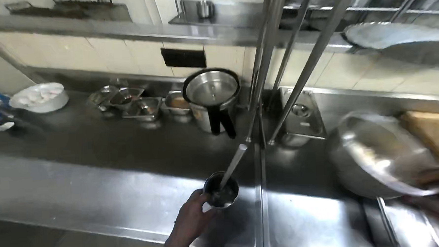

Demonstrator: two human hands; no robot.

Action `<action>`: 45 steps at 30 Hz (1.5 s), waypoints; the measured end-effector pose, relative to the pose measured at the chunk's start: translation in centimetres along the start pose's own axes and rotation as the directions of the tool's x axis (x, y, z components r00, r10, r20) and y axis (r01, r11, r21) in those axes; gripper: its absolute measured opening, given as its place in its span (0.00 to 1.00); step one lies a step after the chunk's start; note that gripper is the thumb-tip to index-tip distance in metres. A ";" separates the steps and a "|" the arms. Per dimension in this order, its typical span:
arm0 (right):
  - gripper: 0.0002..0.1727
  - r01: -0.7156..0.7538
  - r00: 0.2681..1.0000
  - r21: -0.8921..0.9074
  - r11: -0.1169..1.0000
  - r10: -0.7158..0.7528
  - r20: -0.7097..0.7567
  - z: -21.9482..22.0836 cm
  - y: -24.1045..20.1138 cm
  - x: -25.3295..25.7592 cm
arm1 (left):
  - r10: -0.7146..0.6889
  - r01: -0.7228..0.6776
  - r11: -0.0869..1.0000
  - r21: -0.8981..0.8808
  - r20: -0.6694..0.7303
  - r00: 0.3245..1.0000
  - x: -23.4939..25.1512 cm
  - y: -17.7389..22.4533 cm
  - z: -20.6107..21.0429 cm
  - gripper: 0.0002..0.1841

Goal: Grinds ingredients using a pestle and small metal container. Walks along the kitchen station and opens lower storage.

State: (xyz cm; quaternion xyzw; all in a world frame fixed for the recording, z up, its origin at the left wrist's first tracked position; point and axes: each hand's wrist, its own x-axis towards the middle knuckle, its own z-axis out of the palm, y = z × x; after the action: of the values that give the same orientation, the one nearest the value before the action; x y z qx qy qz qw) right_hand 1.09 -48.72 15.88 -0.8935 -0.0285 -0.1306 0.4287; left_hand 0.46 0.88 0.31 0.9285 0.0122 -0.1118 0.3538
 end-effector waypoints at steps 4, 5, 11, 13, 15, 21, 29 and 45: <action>0.22 -0.267 0.953 -0.074 0.961 0.275 0.131 13.0 4.7 -7.4 | 0.155 -0.155 0.987 -0.039 0.005 0.988 0.1 -1.8 0.4 0.14; 0.22 -0.318 0.939 -0.063 0.946 0.324 0.120 15.5 5.7 -8.9 | 0.186 -0.186 0.981 -0.058 -0.012 0.983 0.1 -2.1 0.5 0.13; 0.25 -0.478 0.867 -0.227 0.848 0.497 0.033 21.0 8.8 -13.9 | 0.274 -0.285 0.951 -0.121 -0.100 0.956 -0.6 -4.2 0.9 0.09; 0.30 -0.523 0.768 -0.439 0.730 0.628 0.129 19.6 7.4 -12.4 | 0.305 -0.315 0.942 -0.117 -0.099 0.947 -0.5 -4.2 0.8 0.10; 0.31 -0.489 0.763 -0.565 0.664 0.640 0.092 18.0 5.3 -10.6 | 0.347 -0.359 0.927 -0.113 -0.110 0.931 -0.2 -4.0 1.1 0.13; 0.23 -0.360 0.807 -0.556 0.749 0.549 0.217 18.6 4.8 -5.6 | 0.383 -0.396 0.915 -0.082 -0.141 0.913 0.9 -3.7 1.3 0.16; 0.36 -0.260 0.691 -0.724 0.639 0.647 0.323 24.6 8.1 -4.5 | 0.336 -0.351 0.932 -0.087 -0.146 0.930 0.8 -4.0 1.4 0.14; 0.11 -0.755 0.606 0.464 0.464 0.763 0.223 20.4 5.9 -3.9 | 0.259 -0.266 0.962 -0.062 -0.102 0.960 0.5 -0.4 2.6 0.14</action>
State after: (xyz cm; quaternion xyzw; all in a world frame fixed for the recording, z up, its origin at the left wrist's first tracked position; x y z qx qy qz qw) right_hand 2.59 -36.38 -1.81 -0.6617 0.3405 0.0788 0.6633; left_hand 0.36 -0.53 -1.92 0.9122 -0.0906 -0.0198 0.3991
